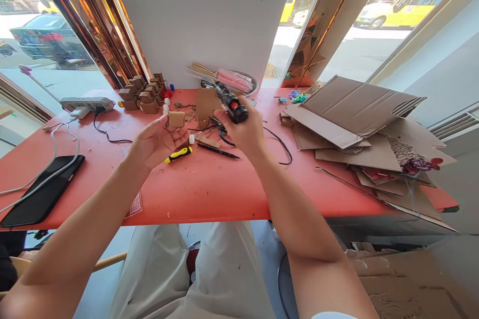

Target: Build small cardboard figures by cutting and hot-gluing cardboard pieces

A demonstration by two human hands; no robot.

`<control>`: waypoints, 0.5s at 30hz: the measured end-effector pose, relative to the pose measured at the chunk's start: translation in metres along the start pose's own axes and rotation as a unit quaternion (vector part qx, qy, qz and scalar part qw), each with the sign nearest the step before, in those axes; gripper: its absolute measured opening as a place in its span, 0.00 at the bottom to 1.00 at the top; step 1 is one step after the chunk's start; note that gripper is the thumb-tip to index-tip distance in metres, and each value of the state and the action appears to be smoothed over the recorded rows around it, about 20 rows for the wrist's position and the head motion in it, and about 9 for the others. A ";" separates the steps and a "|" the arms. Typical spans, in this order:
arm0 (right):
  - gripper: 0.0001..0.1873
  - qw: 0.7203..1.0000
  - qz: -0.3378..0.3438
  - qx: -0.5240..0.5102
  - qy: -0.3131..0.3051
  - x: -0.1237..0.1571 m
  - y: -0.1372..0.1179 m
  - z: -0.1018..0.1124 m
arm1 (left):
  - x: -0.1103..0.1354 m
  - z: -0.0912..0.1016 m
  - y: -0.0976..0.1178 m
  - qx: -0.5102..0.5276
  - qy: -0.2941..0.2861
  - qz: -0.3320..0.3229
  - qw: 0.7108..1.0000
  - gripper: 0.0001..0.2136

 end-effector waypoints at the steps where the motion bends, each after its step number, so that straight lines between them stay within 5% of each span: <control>1: 0.25 1.000 -0.002 -0.018 -0.015 0.006 -0.005 -0.008 | 0.000 -0.001 0.000 -0.003 -0.007 0.009 1.000 0.13; 15: 0.26 0.989 0.045 -0.101 -0.098 0.026 -0.020 -0.030 | 0.007 -0.014 -0.006 -0.038 -0.107 0.044 0.993 0.12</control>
Point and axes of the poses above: each hand's wrist, its own x-axis away from the middle knuckle, its own z-axis out of the back of the hand, y = z × x, the point moved 2 cm from there along -x, towards the middle knuckle, and after that the axes turned 4 degrees about y, right-handed, at the moved point
